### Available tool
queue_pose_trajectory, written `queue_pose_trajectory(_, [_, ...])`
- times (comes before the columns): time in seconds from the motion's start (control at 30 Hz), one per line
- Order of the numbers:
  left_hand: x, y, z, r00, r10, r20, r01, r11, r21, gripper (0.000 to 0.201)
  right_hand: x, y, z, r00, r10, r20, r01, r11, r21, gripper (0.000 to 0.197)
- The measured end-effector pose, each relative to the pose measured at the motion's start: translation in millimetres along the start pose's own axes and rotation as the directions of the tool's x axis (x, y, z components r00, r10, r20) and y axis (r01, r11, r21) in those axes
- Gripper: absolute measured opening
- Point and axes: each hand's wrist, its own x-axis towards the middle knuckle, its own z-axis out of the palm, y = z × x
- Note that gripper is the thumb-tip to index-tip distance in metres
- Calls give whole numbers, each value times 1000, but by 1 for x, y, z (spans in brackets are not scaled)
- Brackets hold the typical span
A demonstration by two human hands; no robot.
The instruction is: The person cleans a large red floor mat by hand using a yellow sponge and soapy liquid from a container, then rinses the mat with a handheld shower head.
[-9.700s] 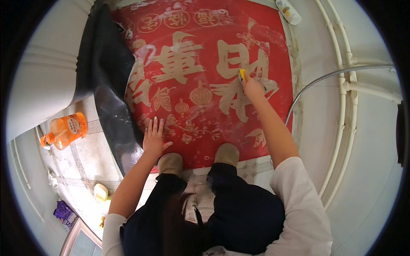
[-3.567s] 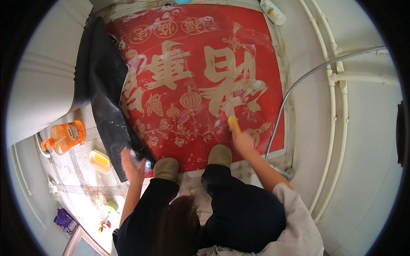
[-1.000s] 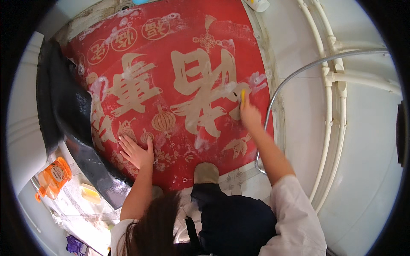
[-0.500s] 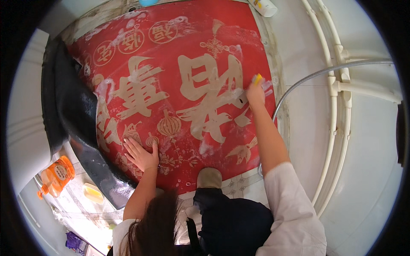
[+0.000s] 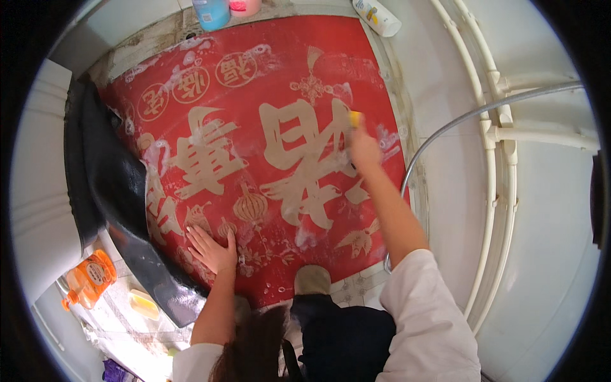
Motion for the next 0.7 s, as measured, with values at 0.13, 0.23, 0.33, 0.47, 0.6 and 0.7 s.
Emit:
queue_pose_trajectory(0.13, [1, 24, -1, 999, 41, 17, -40, 999, -33, 86, 80, 80, -8, 942, 88, -323, -61, 994, 94, 49])
queue_pose_trajectory(0.23, [0, 7, -1, 999, 14, 29, -15, 999, 32, 86, 67, -57, -15, 971, 179, -161, -128, 950, 286, 32])
queue_pose_trajectory(0.33, [1, 13, -4, 999, 31, 22, -32, 999, 7, 85, 54, -173, 12, 955, -275, -109, 289, 947, 138, 24])
queue_pose_trajectory(0.47, [4, 19, 4, 997, 80, 8, -79, 994, -77, 85, -24, -282, 55, 860, -508, -50, 509, 848, 146, 48])
queue_pose_trajectory(0.6, [1, 4, -2, 998, 54, 32, -51, 995, -91, 87, 4, -251, 28, 790, -612, 50, 613, 790, -10, 31])
queue_pose_trajectory(0.7, [4, 9, -6, 995, 39, 88, -30, 994, -101, 87, 98, -136, -11, 991, -131, -27, 132, 990, 57, 36])
